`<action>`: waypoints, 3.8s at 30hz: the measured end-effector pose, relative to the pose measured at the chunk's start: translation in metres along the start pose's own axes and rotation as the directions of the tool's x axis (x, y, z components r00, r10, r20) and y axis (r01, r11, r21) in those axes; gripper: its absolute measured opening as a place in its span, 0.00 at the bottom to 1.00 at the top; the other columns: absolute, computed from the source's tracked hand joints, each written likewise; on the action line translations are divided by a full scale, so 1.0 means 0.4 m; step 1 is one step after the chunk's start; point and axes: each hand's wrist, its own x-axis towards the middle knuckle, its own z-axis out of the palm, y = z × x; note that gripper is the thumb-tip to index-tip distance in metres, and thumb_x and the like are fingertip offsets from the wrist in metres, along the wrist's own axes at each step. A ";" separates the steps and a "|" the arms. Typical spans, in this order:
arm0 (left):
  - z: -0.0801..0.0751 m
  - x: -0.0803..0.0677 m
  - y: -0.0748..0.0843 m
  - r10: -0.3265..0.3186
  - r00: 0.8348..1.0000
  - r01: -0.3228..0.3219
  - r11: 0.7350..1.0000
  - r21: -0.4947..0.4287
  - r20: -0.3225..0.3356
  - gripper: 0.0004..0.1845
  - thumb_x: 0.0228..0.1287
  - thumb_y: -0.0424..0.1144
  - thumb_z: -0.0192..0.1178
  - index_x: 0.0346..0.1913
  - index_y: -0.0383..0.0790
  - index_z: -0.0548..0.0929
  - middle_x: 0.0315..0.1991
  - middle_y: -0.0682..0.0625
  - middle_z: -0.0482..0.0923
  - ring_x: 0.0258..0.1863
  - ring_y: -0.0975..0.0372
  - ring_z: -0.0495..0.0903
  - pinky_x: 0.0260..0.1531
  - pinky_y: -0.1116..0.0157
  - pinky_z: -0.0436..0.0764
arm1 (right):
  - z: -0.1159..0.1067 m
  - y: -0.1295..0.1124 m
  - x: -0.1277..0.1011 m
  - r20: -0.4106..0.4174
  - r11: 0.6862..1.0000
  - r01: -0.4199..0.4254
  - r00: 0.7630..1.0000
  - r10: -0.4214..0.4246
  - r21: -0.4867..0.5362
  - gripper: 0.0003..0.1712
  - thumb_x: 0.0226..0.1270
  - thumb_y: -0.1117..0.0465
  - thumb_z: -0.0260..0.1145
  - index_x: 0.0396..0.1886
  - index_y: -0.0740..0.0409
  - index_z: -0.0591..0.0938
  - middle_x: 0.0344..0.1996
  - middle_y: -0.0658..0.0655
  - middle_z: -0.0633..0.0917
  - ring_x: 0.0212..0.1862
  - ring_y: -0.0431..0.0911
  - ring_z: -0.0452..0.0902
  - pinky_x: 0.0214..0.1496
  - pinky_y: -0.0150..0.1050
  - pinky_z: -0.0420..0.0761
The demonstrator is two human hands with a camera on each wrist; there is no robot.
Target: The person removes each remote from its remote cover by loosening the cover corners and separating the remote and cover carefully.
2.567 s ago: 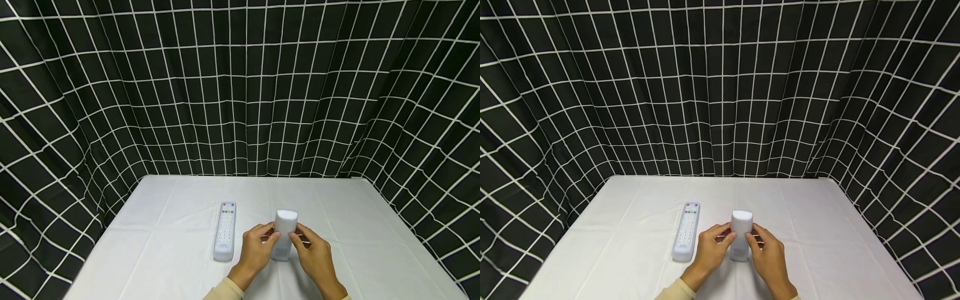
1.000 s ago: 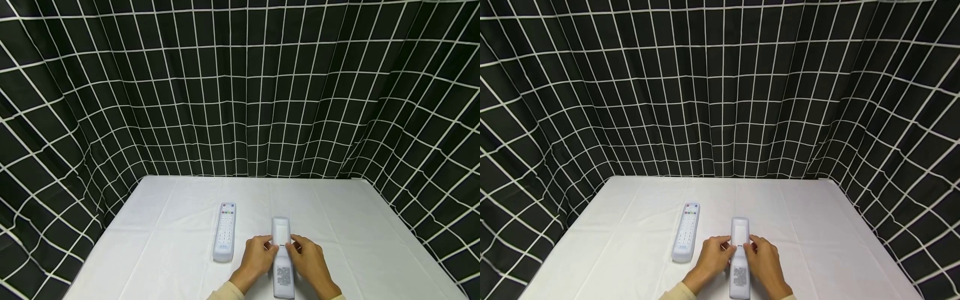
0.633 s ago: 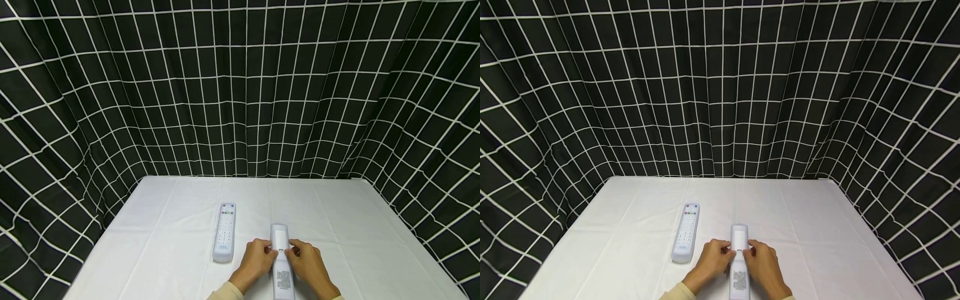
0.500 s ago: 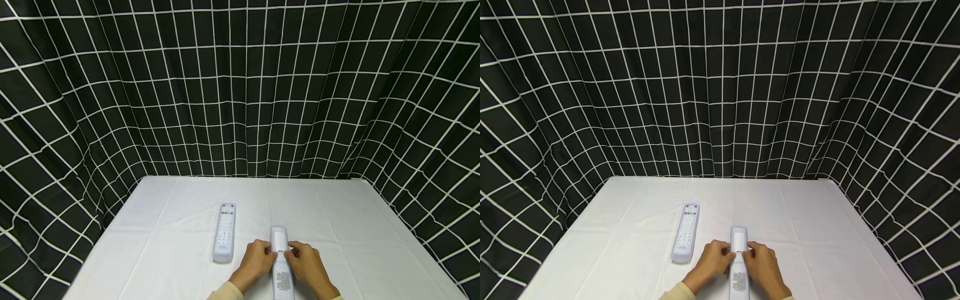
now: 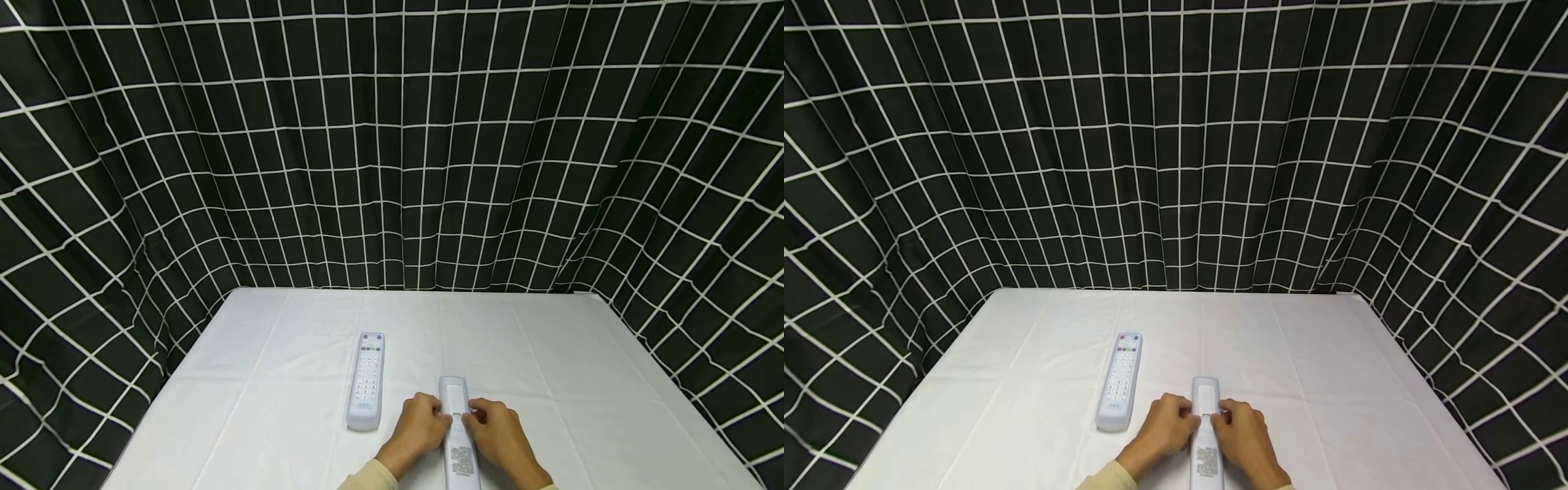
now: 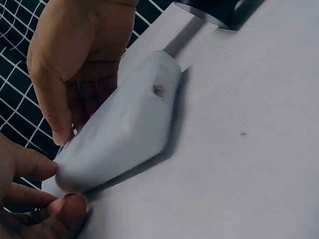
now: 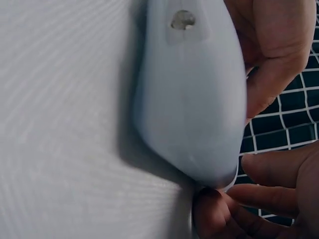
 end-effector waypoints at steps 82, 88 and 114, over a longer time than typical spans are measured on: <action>-0.112 -0.027 0.191 0.394 0.871 -0.476 0.825 -0.304 -0.295 0.14 0.62 0.27 0.63 0.51 0.27 0.82 0.41 0.41 0.82 0.40 0.54 0.79 0.37 0.64 0.80 | -0.119 -0.083 -0.009 -0.508 0.639 0.598 0.786 -0.352 0.483 0.14 0.58 0.81 0.64 0.46 0.76 0.82 0.44 0.64 0.84 0.46 0.43 0.82 0.46 0.34 0.80; -0.125 -0.049 0.212 0.428 0.853 -0.508 0.813 -0.285 -0.298 0.13 0.62 0.27 0.63 0.50 0.27 0.82 0.40 0.40 0.82 0.40 0.53 0.80 0.38 0.64 0.81 | -0.131 -0.092 -0.006 -0.510 0.672 0.562 0.804 -0.307 0.483 0.08 0.58 0.80 0.65 0.37 0.74 0.85 0.36 0.64 0.86 0.41 0.43 0.83 0.44 0.32 0.81; -0.113 -0.048 0.208 0.456 0.821 -0.549 0.797 -0.254 -0.343 0.14 0.61 0.27 0.63 0.49 0.25 0.81 0.39 0.40 0.82 0.37 0.53 0.80 0.36 0.63 0.81 | -0.111 -0.083 -0.018 -0.598 0.699 0.675 0.668 -0.442 0.238 0.14 0.47 0.83 0.70 0.33 0.68 0.87 0.40 0.62 0.86 0.46 0.40 0.82 0.48 0.32 0.78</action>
